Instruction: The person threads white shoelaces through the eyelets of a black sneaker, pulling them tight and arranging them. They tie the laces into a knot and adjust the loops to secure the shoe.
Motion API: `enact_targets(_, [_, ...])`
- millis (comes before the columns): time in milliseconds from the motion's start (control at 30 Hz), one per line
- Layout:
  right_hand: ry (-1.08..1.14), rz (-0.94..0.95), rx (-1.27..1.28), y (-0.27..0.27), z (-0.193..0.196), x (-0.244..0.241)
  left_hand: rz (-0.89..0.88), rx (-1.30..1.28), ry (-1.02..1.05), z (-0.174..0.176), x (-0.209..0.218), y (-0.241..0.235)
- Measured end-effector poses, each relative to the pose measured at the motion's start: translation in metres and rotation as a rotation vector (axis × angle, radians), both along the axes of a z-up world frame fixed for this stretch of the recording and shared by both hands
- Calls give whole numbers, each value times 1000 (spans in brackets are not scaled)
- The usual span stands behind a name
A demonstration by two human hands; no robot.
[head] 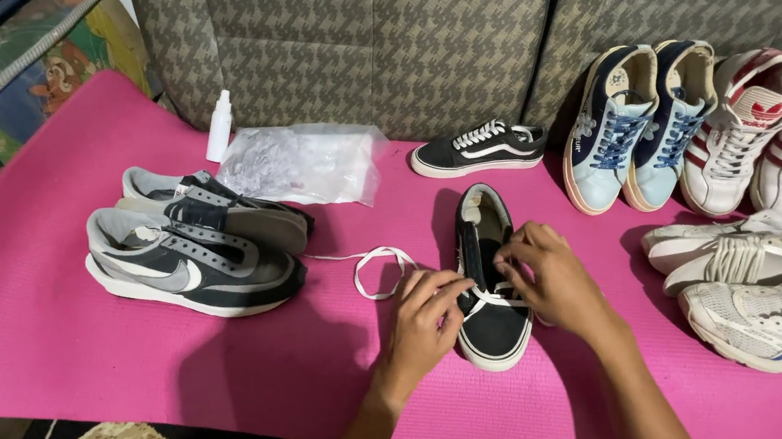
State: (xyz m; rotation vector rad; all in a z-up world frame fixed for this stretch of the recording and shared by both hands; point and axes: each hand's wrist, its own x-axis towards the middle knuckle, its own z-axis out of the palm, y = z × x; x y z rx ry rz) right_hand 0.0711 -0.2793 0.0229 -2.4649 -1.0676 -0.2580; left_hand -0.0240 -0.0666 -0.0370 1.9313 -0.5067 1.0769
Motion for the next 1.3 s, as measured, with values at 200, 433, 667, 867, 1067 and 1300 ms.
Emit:
enact_targets(200, [74, 80, 97, 13, 0, -13, 143, 156, -51, 24, -10, 0])
enact_targets(433, [166, 3, 17, 18, 5, -15, 144, 167, 1, 17, -9, 1])
enact_targets(667, [256, -104, -19, 19, -14, -12, 144, 167, 17, 6, -5, -1])
enact_targets(867, [356, -169, -19, 23, -10, -16, 142, 168, 24, 7, -6, 0])
enact_targets(1067, [289, -230, -70, 14, -9, -14, 161, 137, 20, -7, 0, -2])
enact_targets(1300, [296, -254, -46, 0, -5, -5, 162, 123, 32, -10, 2, -2])
